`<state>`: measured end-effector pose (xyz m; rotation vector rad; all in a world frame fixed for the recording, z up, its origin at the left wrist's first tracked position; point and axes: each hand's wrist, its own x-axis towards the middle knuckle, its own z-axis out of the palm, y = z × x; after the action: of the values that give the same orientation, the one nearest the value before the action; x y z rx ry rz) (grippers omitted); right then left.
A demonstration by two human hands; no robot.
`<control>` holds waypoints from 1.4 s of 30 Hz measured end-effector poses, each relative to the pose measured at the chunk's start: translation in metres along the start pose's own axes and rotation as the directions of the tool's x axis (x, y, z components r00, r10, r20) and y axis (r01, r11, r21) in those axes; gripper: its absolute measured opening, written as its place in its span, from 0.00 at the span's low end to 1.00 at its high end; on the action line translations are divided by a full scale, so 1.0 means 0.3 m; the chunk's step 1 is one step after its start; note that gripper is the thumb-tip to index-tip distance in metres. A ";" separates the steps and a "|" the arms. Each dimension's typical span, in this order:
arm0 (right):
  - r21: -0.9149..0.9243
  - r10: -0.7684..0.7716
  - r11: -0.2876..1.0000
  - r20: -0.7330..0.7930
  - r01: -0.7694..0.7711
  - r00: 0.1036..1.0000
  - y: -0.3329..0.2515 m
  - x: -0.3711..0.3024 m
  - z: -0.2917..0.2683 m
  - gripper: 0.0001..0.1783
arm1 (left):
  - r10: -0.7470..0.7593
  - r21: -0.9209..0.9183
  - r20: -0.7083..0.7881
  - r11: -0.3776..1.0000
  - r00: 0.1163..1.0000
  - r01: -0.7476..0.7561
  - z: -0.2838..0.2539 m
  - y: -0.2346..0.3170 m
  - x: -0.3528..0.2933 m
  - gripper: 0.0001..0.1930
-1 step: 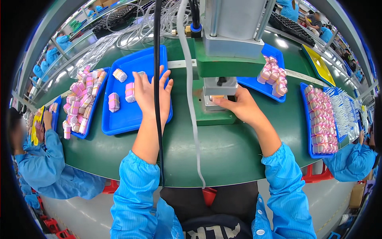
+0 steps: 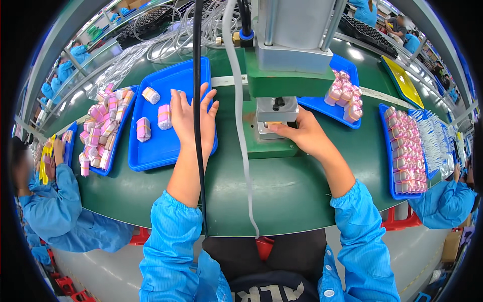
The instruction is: Using a press machine and hands to assemble small electronic components at a factory workbench.
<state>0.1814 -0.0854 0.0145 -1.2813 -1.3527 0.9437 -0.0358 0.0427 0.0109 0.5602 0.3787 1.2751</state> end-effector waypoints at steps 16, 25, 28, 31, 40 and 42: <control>-0.043 0.035 0.998 0.007 -0.035 0.999 -0.024 -0.002 -0.005 0.22 | -0.165 0.872 0.444 0.305 0.881 -0.383 0.051 -0.080 -0.093 0.20; -0.093 -0.037 0.995 -0.013 0.035 0.999 -0.004 -0.004 -0.012 0.21 | -0.132 0.826 0.526 0.315 0.840 -0.468 0.079 -0.120 -0.131 0.23; -0.075 -0.075 0.995 -0.021 0.073 0.997 0.014 -0.001 -0.006 0.21 | -0.129 0.845 0.456 0.374 0.880 -0.383 0.068 -0.143 -0.129 0.22; -0.054 -0.082 0.995 0.001 0.082 0.997 0.006 -0.005 -0.012 0.21 | -0.085 0.833 0.467 0.375 0.880 -0.406 0.064 -0.157 -0.126 0.20; -0.174 -0.133 0.975 0.030 0.136 0.991 -0.004 -0.013 -0.108 0.30 | -0.067 0.812 0.484 0.406 0.872 -0.419 0.057 -0.160 -0.125 0.20; -0.204 -0.185 0.966 -0.103 0.161 0.977 0.001 -0.009 -0.185 0.28 | -0.096 0.816 0.497 0.391 0.862 -0.427 0.056 -0.156 -0.123 0.19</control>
<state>0.2355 -0.0932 0.0242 -1.3195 -1.4619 0.6146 0.0009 -0.0048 -0.0043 1.9121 0.6134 0.9624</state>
